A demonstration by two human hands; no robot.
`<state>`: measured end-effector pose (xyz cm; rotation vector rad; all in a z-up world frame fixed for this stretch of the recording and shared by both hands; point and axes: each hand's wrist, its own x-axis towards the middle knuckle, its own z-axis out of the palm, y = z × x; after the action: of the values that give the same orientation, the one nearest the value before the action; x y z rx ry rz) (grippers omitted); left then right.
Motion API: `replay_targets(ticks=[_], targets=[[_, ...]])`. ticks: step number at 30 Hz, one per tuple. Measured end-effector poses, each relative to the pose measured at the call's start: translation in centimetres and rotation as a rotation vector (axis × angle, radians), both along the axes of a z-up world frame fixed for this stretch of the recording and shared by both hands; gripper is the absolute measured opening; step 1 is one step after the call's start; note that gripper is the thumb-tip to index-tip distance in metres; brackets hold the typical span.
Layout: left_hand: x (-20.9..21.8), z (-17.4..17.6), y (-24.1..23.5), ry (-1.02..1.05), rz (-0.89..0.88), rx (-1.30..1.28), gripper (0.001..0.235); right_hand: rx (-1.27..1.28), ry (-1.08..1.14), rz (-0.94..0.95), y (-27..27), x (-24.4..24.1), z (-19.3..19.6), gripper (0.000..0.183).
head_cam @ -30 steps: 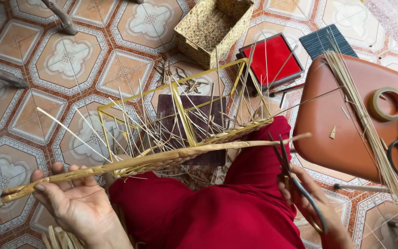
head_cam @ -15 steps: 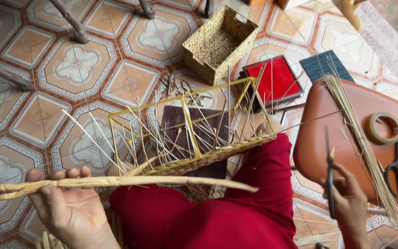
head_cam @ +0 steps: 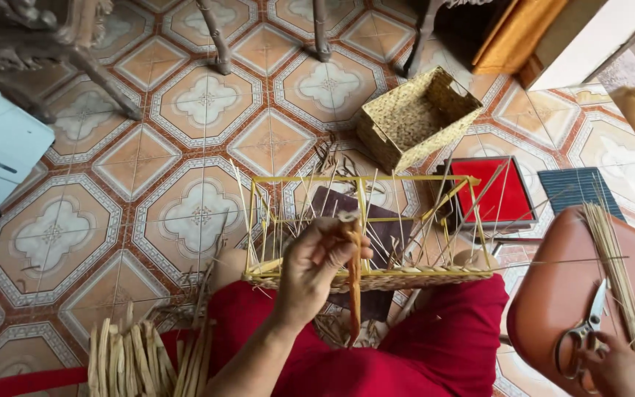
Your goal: The recorder is weaving bamboo strips into a rectangular frame structure, using shears to trim excess material.
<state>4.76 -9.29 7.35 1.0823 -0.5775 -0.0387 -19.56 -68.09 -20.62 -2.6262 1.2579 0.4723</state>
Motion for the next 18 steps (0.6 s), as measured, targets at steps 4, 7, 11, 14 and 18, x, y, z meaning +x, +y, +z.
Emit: replay_targets(ticks=[4, 7, 11, 14, 18], targets=[[-0.7, -0.5, -0.8, 0.067, -0.095, 0.060, 0.015, 0.241, -0.743, 0.064, 15.9, 7.3, 15.2, 0.031], [-1.6, 0.1, -1.5, 0.124, -0.201, 0.094, 0.017, 0.506, -1.116, 0.221, 28.6, 8.7, 28.3, 0.020], [-2.3, 0.6, -2.3, 0.059, -0.264, 0.092, 0.017, 0.669, -1.294, 0.504, 36.6, 13.5, 34.5, 0.017], [-2.8, 1.8, -2.3, 0.062, -0.243, 0.113, 0.017, 0.855, -1.288, 0.572, 37.9, 15.1, 35.3, 0.022], [-3.2, 2.5, -2.4, 0.054, -0.193, 0.184, 0.018, 0.986, -1.316, 0.582, 38.4, 15.8, 34.2, 0.012]])
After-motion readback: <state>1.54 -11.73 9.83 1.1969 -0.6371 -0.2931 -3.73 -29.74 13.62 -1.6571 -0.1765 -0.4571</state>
